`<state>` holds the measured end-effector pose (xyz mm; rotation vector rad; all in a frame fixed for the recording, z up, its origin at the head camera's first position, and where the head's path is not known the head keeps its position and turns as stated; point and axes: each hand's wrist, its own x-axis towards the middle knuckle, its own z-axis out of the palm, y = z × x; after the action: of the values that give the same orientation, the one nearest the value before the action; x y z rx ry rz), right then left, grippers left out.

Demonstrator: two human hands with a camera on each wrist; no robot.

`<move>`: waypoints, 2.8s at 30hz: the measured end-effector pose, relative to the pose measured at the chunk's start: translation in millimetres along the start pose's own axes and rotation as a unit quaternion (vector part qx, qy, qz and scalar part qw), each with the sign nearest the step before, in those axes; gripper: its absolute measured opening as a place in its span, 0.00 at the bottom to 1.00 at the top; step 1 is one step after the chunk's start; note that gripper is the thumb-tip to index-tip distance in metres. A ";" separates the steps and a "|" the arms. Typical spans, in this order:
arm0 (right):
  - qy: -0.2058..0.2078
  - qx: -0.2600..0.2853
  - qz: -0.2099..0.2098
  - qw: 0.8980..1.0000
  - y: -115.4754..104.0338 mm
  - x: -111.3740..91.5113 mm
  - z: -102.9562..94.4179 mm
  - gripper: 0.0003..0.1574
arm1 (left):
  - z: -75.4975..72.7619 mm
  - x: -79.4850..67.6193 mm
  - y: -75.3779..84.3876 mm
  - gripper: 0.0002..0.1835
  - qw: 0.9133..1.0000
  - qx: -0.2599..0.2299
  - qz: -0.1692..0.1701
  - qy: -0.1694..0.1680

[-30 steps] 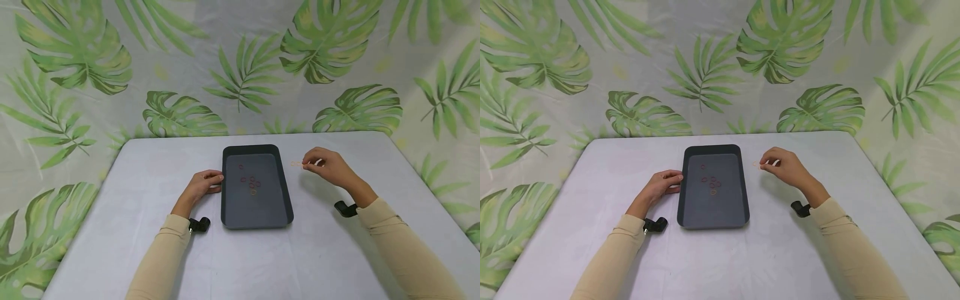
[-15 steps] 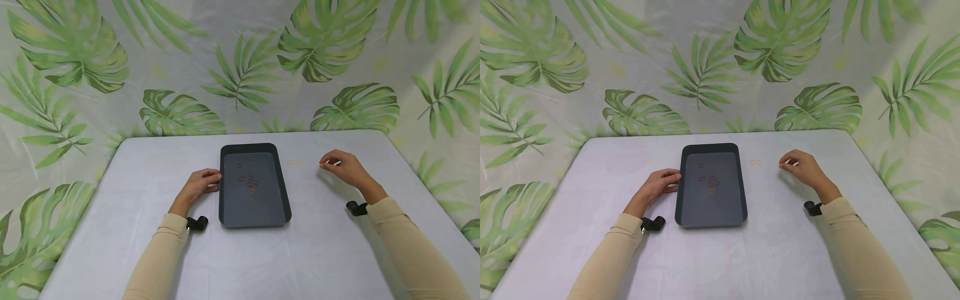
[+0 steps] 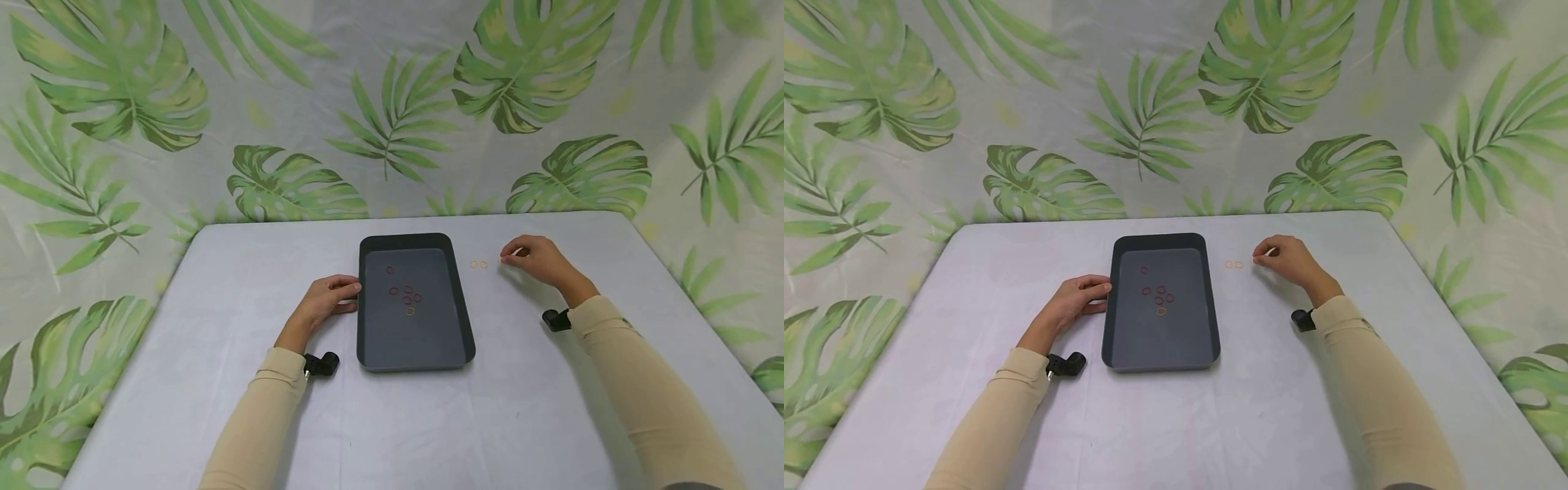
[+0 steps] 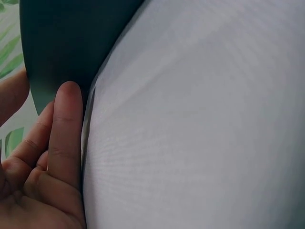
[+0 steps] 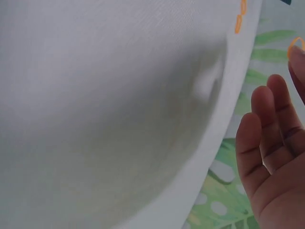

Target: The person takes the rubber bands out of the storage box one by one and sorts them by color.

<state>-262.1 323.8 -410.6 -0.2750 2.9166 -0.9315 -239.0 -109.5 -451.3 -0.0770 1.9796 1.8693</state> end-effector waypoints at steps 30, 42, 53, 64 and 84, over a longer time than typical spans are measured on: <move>-0.021 -0.006 0.047 0.999 12.7 24.3 15.9 0.13 | 0.4 2.5 -1.2 0.21 1.000 0.003 -0.008 0.011; -0.025 -0.009 0.052 0.998 15.8 27.2 18.1 0.12 | 0.7 1.0 -0.3 0.21 1.000 0.003 -0.007 0.012; -0.031 -0.008 0.057 0.998 13.4 25.1 17.3 0.13 | 0.9 0.7 -1.0 0.22 1.000 0.007 -0.003 0.010; -0.033 -0.012 0.052 0.998 14.2 24.0 17.4 0.13 | 0.9 0.7 0.3 0.21 1.000 -0.001 -0.004 0.012; -0.037 -0.003 0.047 0.998 12.7 21.4 14.4 0.16 | 0.7 0.6 -0.4 0.22 1.000 0.004 -0.004 0.012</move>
<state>-283.3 321.7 -429.9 -0.1663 2.8386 -0.8793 -239.3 -108.7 -451.9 -0.1056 1.9987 1.8631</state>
